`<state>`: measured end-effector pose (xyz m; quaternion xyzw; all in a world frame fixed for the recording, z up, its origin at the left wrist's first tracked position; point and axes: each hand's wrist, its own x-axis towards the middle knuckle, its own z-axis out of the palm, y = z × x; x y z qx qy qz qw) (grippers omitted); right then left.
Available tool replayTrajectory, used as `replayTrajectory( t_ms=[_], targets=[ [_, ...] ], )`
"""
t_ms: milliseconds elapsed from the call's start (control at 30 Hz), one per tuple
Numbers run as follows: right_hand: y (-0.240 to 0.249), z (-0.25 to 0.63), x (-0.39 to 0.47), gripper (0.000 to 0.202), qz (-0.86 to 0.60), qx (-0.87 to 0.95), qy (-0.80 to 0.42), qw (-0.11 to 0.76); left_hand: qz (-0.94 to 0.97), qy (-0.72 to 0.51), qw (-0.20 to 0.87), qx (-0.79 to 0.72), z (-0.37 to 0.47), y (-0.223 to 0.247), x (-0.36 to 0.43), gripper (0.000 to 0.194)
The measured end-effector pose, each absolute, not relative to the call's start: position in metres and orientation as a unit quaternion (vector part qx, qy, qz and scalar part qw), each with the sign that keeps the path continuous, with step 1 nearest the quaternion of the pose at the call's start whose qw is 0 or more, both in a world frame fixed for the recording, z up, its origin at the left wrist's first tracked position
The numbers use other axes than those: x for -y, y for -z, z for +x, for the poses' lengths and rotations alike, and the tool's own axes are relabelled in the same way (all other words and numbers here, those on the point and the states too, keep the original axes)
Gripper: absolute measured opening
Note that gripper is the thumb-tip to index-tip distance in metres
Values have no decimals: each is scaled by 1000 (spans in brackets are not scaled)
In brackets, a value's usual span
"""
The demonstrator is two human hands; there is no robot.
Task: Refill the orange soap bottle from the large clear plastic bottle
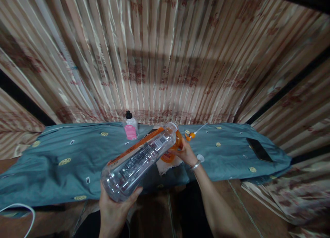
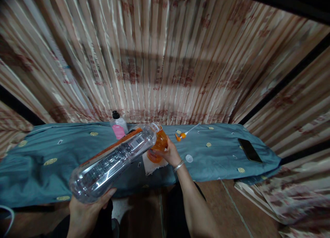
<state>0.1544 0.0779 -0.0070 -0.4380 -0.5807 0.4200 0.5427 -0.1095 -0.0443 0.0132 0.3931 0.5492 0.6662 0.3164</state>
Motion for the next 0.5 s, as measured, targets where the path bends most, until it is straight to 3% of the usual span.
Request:
replayTrajectory(
  t_ms=[233, 500],
  targets=[
    [9, 157, -78, 82, -441, 578, -426, 538, 389, -660, 334, -549, -109, -20, 47, 71],
    [8, 157, -77, 81, -443, 582, -428, 531, 375, -668, 345, -542, -107, -19, 46, 87]
  ],
)
